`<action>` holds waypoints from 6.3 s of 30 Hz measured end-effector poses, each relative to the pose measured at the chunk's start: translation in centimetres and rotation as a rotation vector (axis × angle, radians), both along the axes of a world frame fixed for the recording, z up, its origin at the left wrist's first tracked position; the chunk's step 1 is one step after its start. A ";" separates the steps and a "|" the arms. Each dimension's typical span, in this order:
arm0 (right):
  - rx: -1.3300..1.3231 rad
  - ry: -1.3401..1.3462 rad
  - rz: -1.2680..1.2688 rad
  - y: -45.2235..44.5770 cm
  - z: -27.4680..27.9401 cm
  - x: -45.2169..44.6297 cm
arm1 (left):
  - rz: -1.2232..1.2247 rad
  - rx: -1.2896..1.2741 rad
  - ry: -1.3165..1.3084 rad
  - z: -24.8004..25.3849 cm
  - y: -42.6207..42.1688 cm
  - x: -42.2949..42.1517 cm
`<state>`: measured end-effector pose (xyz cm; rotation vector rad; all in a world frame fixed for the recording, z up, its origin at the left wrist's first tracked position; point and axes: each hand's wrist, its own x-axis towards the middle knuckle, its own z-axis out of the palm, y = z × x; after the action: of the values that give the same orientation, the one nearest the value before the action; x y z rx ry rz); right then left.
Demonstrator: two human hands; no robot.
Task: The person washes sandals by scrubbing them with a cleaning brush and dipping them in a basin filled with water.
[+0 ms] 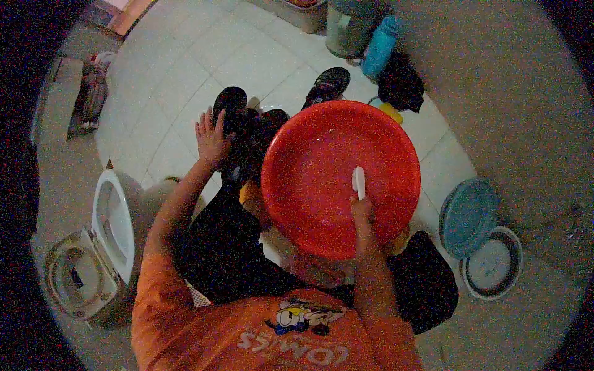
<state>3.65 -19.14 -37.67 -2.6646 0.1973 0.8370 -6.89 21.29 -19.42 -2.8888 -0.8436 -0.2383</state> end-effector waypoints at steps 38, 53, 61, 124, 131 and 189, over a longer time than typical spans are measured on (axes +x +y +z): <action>-0.214 0.383 0.061 -1.5 -6.0 1.9 | 0.743 -2.388 -1.020 -7.3 -4.2 26.9; 0.158 -0.214 -0.007 -4.5 -11.3 0.3 | 0.316 -2.590 -1.173 4.3 -19.8 14.2; 0.474 -0.001 -0.586 -1.9 3.6 -0.4 | 0.494 -3.136 -1.106 -12.2 -25.8 5.6; 0.739 -0.396 -0.117 2.4 7.5 0.0 | 0.246 -1.365 -0.408 -17.9 -23.3 0.9; 0.083 -0.354 0.493 4.0 7.8 1.2 | 0.189 -0.979 -0.050 -11.1 -24.7 1.6; 1.251 0.333 -0.757 0.8 10.7 -4.8 | 0.617 -2.344 -0.378 -7.5 -27.1 -0.5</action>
<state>-1.12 -18.34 -26.95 -1.1401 0.5067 0.7403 -7.34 -5.79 -26.94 -3.0673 -4.0893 1.0244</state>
